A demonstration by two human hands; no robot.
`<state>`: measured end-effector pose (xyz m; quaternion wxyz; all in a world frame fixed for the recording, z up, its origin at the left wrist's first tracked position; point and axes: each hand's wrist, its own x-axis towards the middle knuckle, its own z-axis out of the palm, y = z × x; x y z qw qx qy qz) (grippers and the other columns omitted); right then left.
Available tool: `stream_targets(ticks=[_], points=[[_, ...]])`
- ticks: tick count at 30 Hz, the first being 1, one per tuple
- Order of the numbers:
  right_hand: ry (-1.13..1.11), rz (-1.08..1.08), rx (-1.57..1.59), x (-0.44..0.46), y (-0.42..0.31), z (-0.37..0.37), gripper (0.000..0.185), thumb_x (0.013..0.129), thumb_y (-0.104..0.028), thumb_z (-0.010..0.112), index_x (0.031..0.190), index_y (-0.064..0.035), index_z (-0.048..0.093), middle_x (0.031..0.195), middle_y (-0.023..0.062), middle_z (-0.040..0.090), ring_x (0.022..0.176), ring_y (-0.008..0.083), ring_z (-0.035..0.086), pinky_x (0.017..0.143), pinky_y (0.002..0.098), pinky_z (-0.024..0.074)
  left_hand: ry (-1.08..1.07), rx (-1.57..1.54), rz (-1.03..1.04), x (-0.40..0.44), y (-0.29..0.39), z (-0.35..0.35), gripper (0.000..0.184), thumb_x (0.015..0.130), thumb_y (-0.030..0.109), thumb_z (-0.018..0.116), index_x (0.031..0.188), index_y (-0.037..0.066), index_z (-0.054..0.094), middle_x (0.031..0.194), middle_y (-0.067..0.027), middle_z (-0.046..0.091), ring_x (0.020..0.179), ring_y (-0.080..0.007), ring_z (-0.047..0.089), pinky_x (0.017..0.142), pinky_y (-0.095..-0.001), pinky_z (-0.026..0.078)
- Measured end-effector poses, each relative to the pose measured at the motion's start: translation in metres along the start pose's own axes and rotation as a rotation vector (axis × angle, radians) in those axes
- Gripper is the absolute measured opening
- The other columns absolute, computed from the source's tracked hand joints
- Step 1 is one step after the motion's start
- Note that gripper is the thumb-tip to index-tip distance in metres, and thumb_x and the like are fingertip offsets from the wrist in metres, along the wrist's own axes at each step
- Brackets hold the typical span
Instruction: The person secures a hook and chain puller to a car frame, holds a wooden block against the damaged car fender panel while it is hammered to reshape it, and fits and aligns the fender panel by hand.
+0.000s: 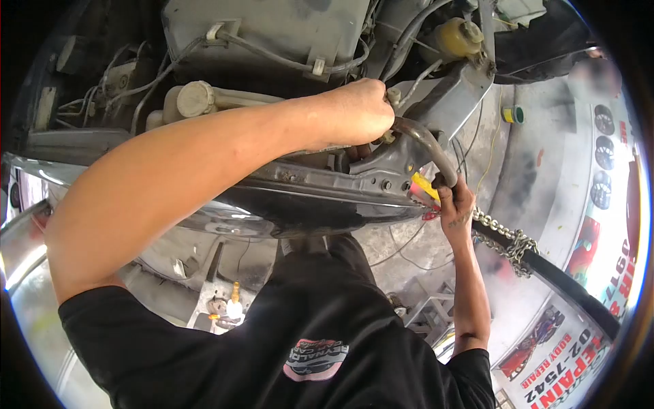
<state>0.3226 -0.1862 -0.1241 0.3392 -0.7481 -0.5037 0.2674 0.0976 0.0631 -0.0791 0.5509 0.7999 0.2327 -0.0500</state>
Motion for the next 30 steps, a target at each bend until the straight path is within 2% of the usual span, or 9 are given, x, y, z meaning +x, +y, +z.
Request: stream_targets(ticks=[10,14,18,22,24,25,26,28,30], points=[[-0.045,-0.056,-0.423,0.001,-0.035,-0.012,0.033,0.099,-0.019,0.061,0.126,0.0008,0.059,0.092,0.0209,0.071,0.076,0.0332,0.070,0.067,0.0432,0.0529,0.017,0.338,0.040,-0.032,0.044,-0.023,0.034,0.089,0.008,0.048,0.113,-0.007,0.068,0.103,-0.0227,0.071,0.098,-0.0342,0.068,0.087,-0.0464,0.051],[-0.040,-0.099,-0.457,-0.005,-0.036,-0.029,0.041,0.097,-0.017,0.065,0.133,0.0006,0.058,0.109,0.0239,0.071,0.088,0.0349,0.072,0.075,0.0414,0.0559,0.322,0.374,0.219,-0.116,0.068,-0.024,0.031,0.098,0.021,0.053,0.113,0.001,0.071,0.099,-0.0163,0.073,0.087,-0.0321,0.070,0.082,-0.0449,0.053],[0.075,-0.248,-0.361,-0.024,-0.049,-0.041,0.042,0.097,-0.020,0.065,0.134,0.0008,0.059,0.115,0.0231,0.070,0.097,0.0339,0.072,0.082,0.0395,0.0557,0.703,-0.170,0.402,-0.239,0.065,0.015,0.035,0.103,0.025,0.054,0.112,-0.006,0.067,0.096,-0.0156,0.073,0.091,-0.0218,0.072,0.081,-0.0366,0.058],[0.039,-0.396,-0.343,-0.051,-0.062,-0.033,0.042,0.099,-0.021,0.062,0.133,0.0023,0.059,0.123,0.0239,0.067,0.113,0.0375,0.066,0.095,0.0439,0.0510,0.967,-1.022,0.556,-0.337,-0.056,0.136,0.035,0.104,0.031,0.055,0.117,0.000,0.066,0.097,-0.0132,0.072,0.092,-0.0211,0.071,0.081,-0.0385,0.060],[-0.011,-0.617,-0.484,-0.054,-0.051,-0.012,0.044,0.099,-0.024,0.062,0.135,0.0020,0.058,0.134,0.0263,0.060,0.125,0.0427,0.057,0.106,0.0477,0.0440,1.430,-1.021,0.002,-0.335,-0.138,0.257,0.042,0.102,0.036,0.056,0.117,-0.002,0.065,0.090,-0.0123,0.072,0.078,-0.0232,0.070,0.074,-0.0408,0.058],[-0.020,-0.727,-0.502,-0.050,-0.043,-0.001,0.049,0.099,-0.023,0.064,0.140,0.0030,0.055,0.139,0.0229,0.060,0.130,0.0376,0.057,0.109,0.0419,0.0433,1.447,-0.717,-0.477,-0.328,-0.138,0.314,0.039,0.100,0.032,0.055,0.111,-0.003,0.068,0.085,-0.0109,0.070,0.074,-0.0263,0.067,0.071,-0.0418,0.056],[-0.052,-0.696,-0.558,-0.047,-0.037,0.016,0.053,0.101,-0.027,0.063,0.143,0.0038,0.052,0.142,0.0248,0.057,0.133,0.0386,0.054,0.110,0.0414,0.0424,1.285,-0.430,-0.650,-0.331,-0.160,0.387,0.037,0.098,0.028,0.052,0.102,-0.003,0.071,0.082,-0.0132,0.071,0.074,-0.0284,0.067,0.069,-0.0421,0.055],[0.086,-0.851,-0.529,-0.030,-0.001,0.045,0.060,0.102,-0.034,0.061,0.146,0.0051,0.047,0.142,0.0292,0.055,0.134,0.0407,0.051,0.112,0.0436,0.0406,1.345,-0.940,-0.799,-0.308,-0.192,0.538,0.028,0.093,0.021,0.056,0.094,-0.002,0.071,0.078,-0.0177,0.072,0.067,-0.0238,0.068,0.065,-0.0418,0.054],[0.110,-0.928,-0.501,-0.037,-0.010,0.058,0.063,0.103,-0.036,0.059,0.146,0.0082,0.045,0.140,0.0327,0.054,0.131,0.0441,0.052,0.108,0.0457,0.0438,1.333,-0.914,-0.939,-0.301,-0.198,0.677,0.028,0.091,0.022,0.060,0.094,-0.003,0.072,0.072,-0.0155,0.071,0.062,-0.0256,0.069,0.058,-0.0408,0.055]])
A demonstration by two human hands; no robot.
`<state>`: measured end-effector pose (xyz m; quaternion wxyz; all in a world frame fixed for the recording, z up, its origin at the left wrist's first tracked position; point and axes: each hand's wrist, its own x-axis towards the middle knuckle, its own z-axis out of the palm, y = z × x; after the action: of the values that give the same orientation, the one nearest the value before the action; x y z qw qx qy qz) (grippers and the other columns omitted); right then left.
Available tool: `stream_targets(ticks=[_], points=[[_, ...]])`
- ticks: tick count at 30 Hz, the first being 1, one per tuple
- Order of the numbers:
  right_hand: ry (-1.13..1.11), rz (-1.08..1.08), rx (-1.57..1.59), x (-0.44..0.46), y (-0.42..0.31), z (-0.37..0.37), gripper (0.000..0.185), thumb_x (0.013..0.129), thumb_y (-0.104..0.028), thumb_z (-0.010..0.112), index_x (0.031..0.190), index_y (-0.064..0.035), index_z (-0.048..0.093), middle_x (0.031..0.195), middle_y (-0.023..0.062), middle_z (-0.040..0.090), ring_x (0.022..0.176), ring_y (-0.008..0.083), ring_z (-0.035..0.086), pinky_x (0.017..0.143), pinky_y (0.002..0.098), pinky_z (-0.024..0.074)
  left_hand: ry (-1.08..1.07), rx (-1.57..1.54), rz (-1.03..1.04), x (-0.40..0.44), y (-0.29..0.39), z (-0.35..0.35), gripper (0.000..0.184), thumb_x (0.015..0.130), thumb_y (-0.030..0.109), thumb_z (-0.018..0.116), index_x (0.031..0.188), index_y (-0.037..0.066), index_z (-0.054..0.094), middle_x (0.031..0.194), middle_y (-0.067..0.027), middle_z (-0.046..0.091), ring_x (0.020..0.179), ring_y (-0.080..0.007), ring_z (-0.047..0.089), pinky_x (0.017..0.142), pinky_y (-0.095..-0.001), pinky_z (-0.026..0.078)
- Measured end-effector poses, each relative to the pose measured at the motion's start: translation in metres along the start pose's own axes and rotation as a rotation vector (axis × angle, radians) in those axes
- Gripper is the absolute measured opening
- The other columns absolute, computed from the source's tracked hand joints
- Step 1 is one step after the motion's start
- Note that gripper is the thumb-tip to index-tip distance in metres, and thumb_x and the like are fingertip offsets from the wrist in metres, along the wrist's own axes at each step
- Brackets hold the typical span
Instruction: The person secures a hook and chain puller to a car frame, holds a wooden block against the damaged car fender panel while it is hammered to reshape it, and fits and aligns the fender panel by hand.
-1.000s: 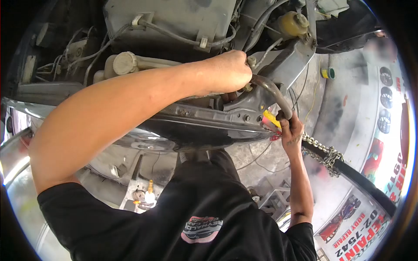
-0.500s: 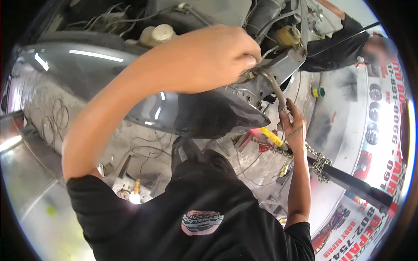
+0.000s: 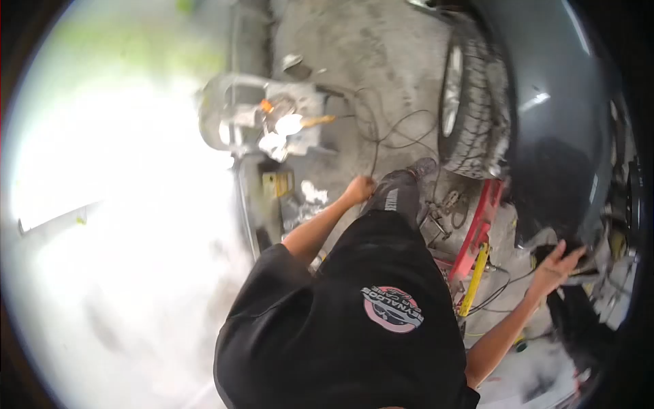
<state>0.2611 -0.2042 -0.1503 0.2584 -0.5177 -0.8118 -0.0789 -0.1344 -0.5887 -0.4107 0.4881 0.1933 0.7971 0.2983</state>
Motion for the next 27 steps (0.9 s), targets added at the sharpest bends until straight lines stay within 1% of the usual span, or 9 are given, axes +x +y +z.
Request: stream_targets(ticks=[4,7,11,12,16,21,24,26,27], points=[[-0.055,-0.071,-0.031,0.002,0.009,-0.002,0.065,0.104,-0.037,0.058,0.145,0.0113,0.044,0.143,0.0346,0.050,0.134,0.0447,0.050,0.107,0.0452,0.0459,-0.028,-0.131,-0.562,-0.090,-0.167,0.002,0.029,0.090,0.021,0.056,0.097,-0.002,0.072,0.075,-0.0148,0.073,0.056,-0.0262,0.069,0.049,-0.0392,0.056],[-0.103,-0.015,-0.022,0.000,0.016,-0.003,0.067,0.104,-0.040,0.058,0.145,0.0116,0.044,0.142,0.0348,0.051,0.129,0.0447,0.054,0.103,0.0449,0.0493,0.083,-0.209,-0.636,-0.130,-0.203,-0.033,0.030,0.090,0.020,0.054,0.099,-0.002,0.071,0.077,-0.0151,0.073,0.056,-0.0265,0.069,0.050,-0.0385,0.057],[-0.073,-0.013,-0.003,-0.002,0.030,0.006,0.069,0.103,-0.043,0.057,0.146,0.0096,0.044,0.138,0.0343,0.055,0.124,0.0419,0.060,0.098,0.0436,0.0516,0.230,-0.276,-0.441,-0.097,-0.219,-0.094,0.030,0.091,0.018,0.053,0.102,-0.003,0.071,0.078,-0.0153,0.073,0.057,-0.0245,0.069,0.050,-0.0376,0.056],[-0.186,0.166,-0.070,-0.001,0.029,0.000,0.069,0.103,-0.042,0.058,0.147,0.0092,0.043,0.141,0.0324,0.054,0.126,0.0408,0.059,0.101,0.0438,0.0493,0.257,-0.264,-0.377,-0.086,-0.212,-0.109,0.030,0.092,0.018,0.054,0.104,-0.003,0.070,0.078,-0.0151,0.073,0.057,-0.0237,0.069,0.050,-0.0371,0.055],[-0.356,0.193,0.078,0.017,0.078,-0.011,0.071,0.099,-0.041,0.065,0.145,0.0099,0.047,0.149,0.0250,0.051,0.137,0.0341,0.048,0.117,0.0393,0.0319,0.173,-0.357,-0.383,-0.017,-0.220,-0.168,0.031,0.099,0.020,0.057,0.116,-0.004,0.067,0.084,-0.0141,0.075,0.062,-0.0209,0.069,0.053,-0.0344,0.055],[-0.347,0.390,0.117,0.019,0.018,-0.016,0.074,0.099,-0.048,0.063,0.142,0.0105,0.050,0.145,0.0270,0.053,0.132,0.0348,0.052,0.110,0.0402,0.0385,0.185,-0.377,-0.378,0.019,-0.219,-0.250,0.029,0.099,0.019,0.057,0.117,-0.002,0.067,0.088,-0.0143,0.076,0.066,-0.0191,0.070,0.052,-0.0317,0.053],[-0.354,0.449,0.177,0.012,0.079,0.010,0.073,0.100,-0.051,0.059,0.143,0.0068,0.051,0.145,0.0260,0.053,0.133,0.0325,0.052,0.114,0.0411,0.0371,0.229,-0.133,-0.201,0.038,-0.311,-0.286,0.034,0.092,0.017,0.058,0.119,-0.003,0.066,0.094,-0.0177,0.075,0.075,-0.0241,0.073,0.062,-0.0348,0.057],[-0.361,-0.144,-0.521,0.001,0.128,0.008,0.060,0.105,-0.043,0.050,0.156,-0.0119,0.041,0.159,0.0230,0.036,0.140,0.0331,0.045,0.121,0.0429,0.0285,0.084,-0.068,-0.295,0.038,-0.301,-0.318,0.039,0.092,0.016,0.058,0.125,-0.002,0.063,0.097,-0.0164,0.073,0.073,-0.0247,0.071,0.063,-0.0353,0.057],[-0.251,-0.499,-0.676,-0.003,0.107,-0.002,0.058,0.103,-0.013,0.039,0.160,-0.0261,0.034,0.161,0.0253,0.031,0.150,0.0409,0.028,0.125,0.0444,0.0193,0.051,-0.254,-0.482,0.028,-0.240,-0.323,0.040,0.096,0.017,0.056,0.133,0.001,0.058,0.095,-0.0160,0.073,0.072,-0.0229,0.071,0.059,-0.0339,0.057]])
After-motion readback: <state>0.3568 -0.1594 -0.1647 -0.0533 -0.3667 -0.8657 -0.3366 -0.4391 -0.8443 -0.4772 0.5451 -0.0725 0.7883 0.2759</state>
